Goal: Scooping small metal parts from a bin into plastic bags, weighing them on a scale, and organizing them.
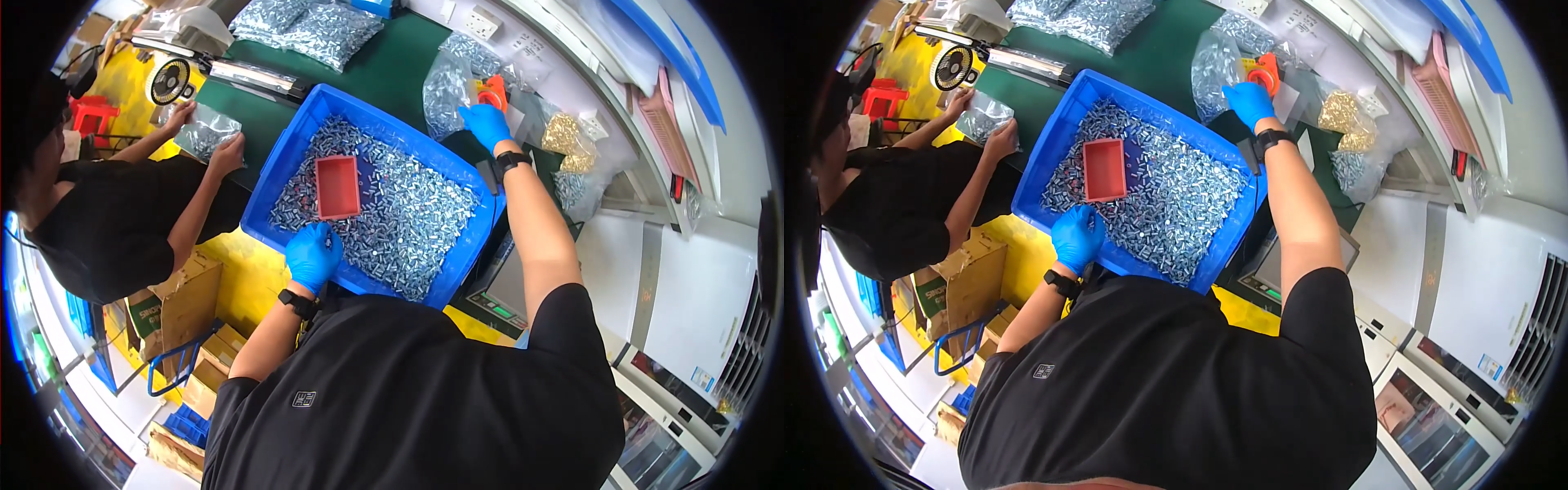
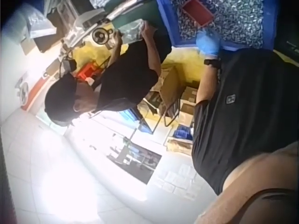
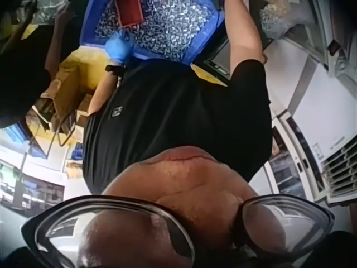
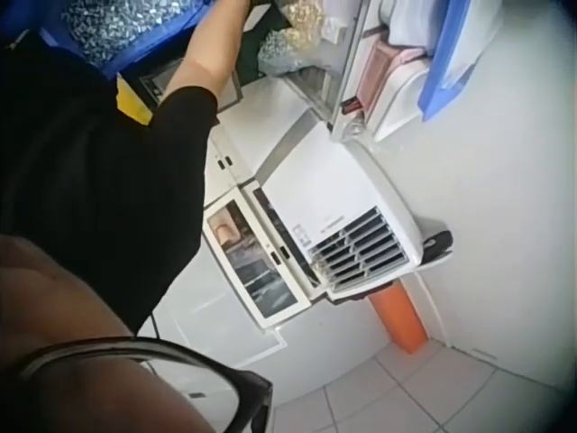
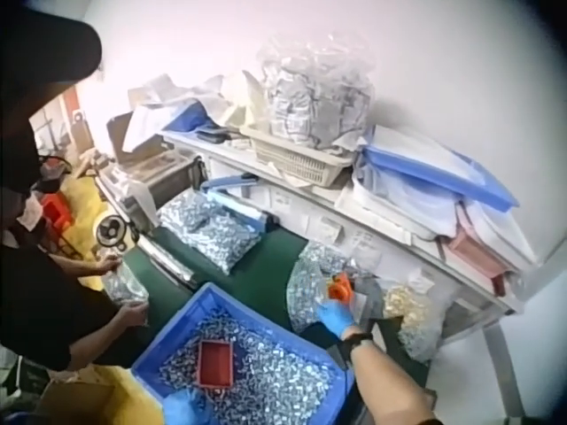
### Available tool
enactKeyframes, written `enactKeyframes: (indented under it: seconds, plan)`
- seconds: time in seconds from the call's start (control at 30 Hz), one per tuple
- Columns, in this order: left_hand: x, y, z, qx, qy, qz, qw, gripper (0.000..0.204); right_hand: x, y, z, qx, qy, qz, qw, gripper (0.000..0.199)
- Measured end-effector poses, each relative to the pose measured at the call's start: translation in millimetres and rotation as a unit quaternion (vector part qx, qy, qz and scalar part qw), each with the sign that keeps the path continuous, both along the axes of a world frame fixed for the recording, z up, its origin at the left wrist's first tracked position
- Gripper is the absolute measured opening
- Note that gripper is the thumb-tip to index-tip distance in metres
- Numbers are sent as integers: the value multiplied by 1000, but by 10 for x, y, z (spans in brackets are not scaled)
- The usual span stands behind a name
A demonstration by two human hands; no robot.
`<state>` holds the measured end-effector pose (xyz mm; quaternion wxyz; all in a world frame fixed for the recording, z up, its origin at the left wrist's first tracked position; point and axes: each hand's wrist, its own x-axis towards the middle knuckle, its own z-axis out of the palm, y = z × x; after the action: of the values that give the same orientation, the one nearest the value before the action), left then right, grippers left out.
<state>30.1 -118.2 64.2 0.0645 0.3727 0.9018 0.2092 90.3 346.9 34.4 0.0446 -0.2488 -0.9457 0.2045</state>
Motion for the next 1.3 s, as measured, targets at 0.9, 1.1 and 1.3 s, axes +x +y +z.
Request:
enactKeyframes:
  seconds: [0.9,1.1,1.3]
  plan:
    - [5,-52,32,50,14,-7,999,13,392,1182,4129,261,-94,-203,939,97]
    - [29,-118,-58,59,24,-3,998,13,307,843,4326,115,-49,-131,984,59]
    - [-14,-80,1,76,32,-23,996,14,447,1181,4026,170,197,-93,961,38]
